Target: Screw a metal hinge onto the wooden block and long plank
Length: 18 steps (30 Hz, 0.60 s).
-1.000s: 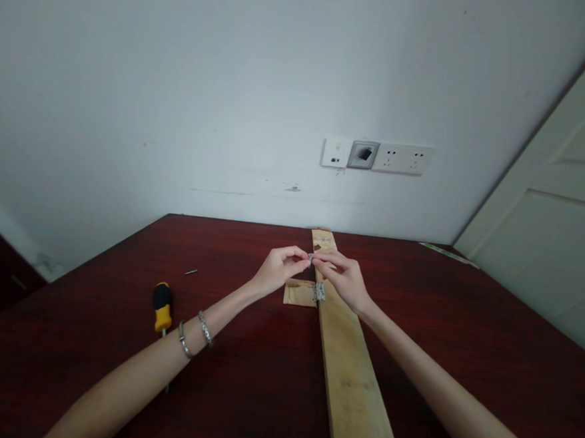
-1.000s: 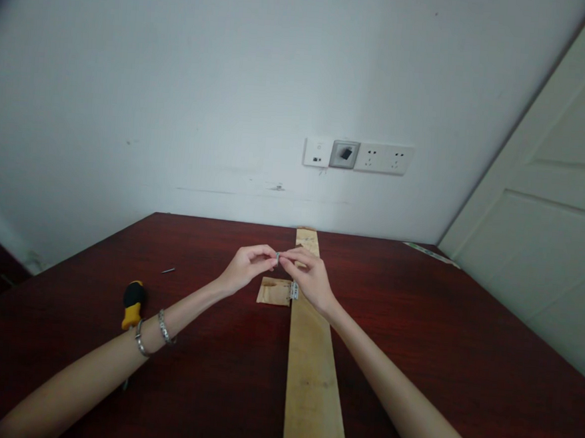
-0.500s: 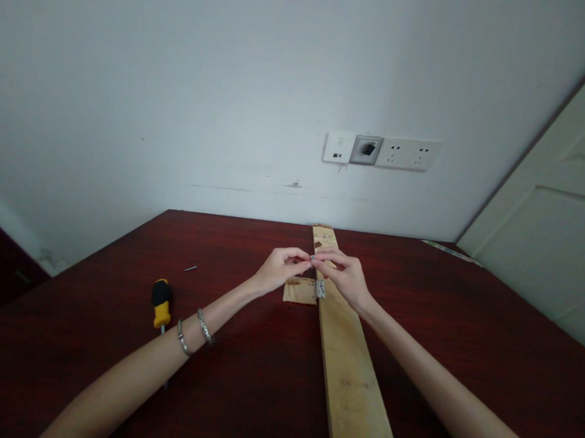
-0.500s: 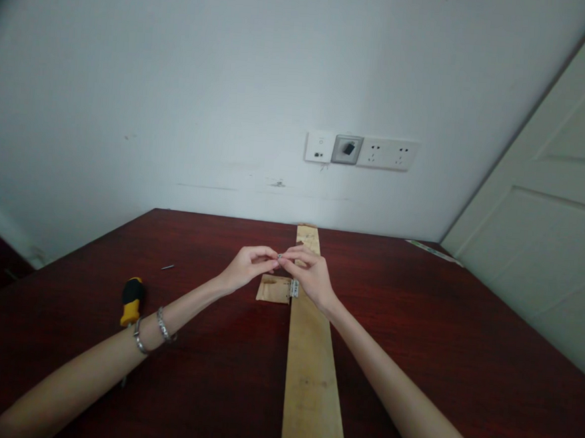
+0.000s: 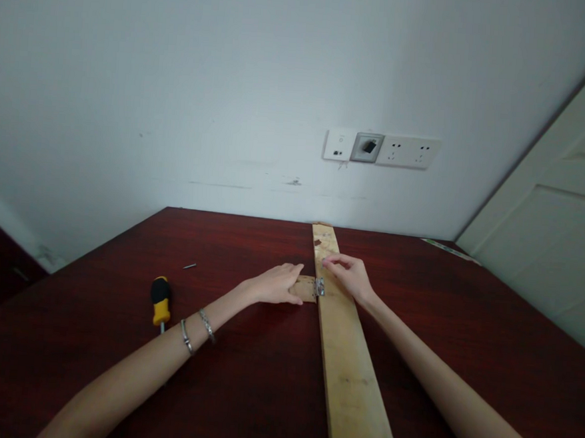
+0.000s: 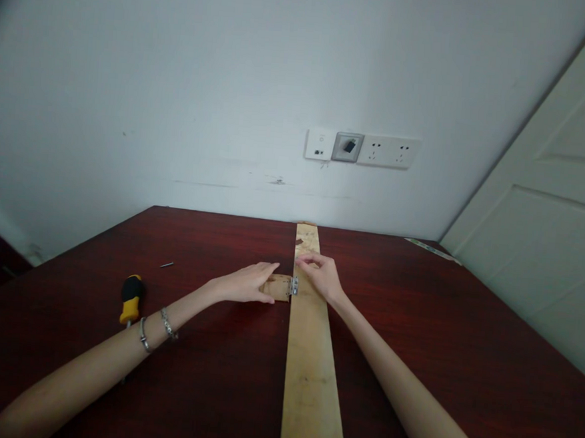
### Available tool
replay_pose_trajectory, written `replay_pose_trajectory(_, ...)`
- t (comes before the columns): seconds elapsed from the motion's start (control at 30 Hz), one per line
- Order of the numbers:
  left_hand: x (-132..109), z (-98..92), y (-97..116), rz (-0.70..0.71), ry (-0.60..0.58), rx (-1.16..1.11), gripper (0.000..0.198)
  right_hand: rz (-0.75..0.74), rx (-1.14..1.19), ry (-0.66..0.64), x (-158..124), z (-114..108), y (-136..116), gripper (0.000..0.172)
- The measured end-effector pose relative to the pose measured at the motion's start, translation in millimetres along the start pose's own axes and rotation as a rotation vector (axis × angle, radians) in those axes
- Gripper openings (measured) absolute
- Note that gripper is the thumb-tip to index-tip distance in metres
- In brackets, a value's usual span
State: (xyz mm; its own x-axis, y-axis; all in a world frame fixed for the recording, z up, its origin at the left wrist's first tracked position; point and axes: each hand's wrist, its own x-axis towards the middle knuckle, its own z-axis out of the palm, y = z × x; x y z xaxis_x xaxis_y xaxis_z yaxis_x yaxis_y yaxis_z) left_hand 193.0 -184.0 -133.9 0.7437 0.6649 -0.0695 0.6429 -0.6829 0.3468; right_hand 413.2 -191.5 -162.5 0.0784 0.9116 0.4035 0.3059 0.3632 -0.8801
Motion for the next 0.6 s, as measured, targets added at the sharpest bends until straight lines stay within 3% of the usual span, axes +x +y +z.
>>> replay_pose_trajectory(0.6, 2, 2.4, -8, 0.002, -0.006, 0.007, 0.09, -0.05, -0.119, -0.136, -6, 9, -1, 0.018)
